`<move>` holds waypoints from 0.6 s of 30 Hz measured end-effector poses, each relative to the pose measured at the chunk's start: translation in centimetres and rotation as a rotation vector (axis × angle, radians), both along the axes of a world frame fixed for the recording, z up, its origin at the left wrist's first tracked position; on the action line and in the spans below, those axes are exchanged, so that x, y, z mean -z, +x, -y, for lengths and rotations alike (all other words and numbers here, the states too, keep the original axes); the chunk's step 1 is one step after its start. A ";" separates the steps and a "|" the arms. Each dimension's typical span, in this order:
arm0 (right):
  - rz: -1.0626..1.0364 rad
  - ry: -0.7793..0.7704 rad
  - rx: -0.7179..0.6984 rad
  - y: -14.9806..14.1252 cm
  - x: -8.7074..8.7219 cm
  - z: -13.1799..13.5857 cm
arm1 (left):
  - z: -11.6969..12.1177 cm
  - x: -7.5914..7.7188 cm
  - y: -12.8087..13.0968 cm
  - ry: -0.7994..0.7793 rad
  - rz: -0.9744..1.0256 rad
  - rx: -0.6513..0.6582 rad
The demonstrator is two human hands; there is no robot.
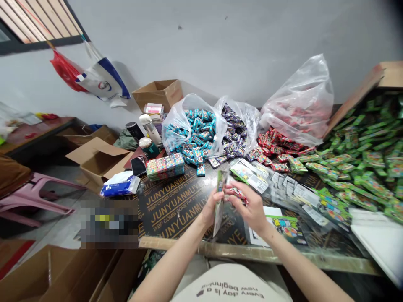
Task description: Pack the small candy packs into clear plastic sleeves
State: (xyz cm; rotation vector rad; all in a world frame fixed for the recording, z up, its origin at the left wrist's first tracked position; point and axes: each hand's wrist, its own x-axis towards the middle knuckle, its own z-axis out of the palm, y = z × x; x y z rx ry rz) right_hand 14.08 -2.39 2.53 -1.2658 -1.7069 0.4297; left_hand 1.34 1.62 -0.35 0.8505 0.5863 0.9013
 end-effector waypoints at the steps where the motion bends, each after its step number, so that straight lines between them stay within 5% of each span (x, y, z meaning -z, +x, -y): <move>1: -0.056 -0.006 0.053 0.8 -0.4 -0.7 | 0.4 0.1 -0.1 0.002 -0.002 0.078; 4: -0.144 -0.074 0.046 2.9 -0.9 -2.3 | 1.0 0.9 -0.2 -0.010 -0.031 0.173; 7: -0.173 -0.182 -0.125 3.9 -0.9 -2.8 | 0.9 1.4 -0.4 -0.033 -0.067 0.203; 13: 0.167 -0.346 -0.535 4.5 -1.3 -2.5 | 1.3 -0.3 -1.3 0.090 -0.085 0.214; 18: 0.186 -0.387 -0.458 4.3 -0.6 -2.8 | 1.4 -0.5 -1.5 0.064 -0.225 0.149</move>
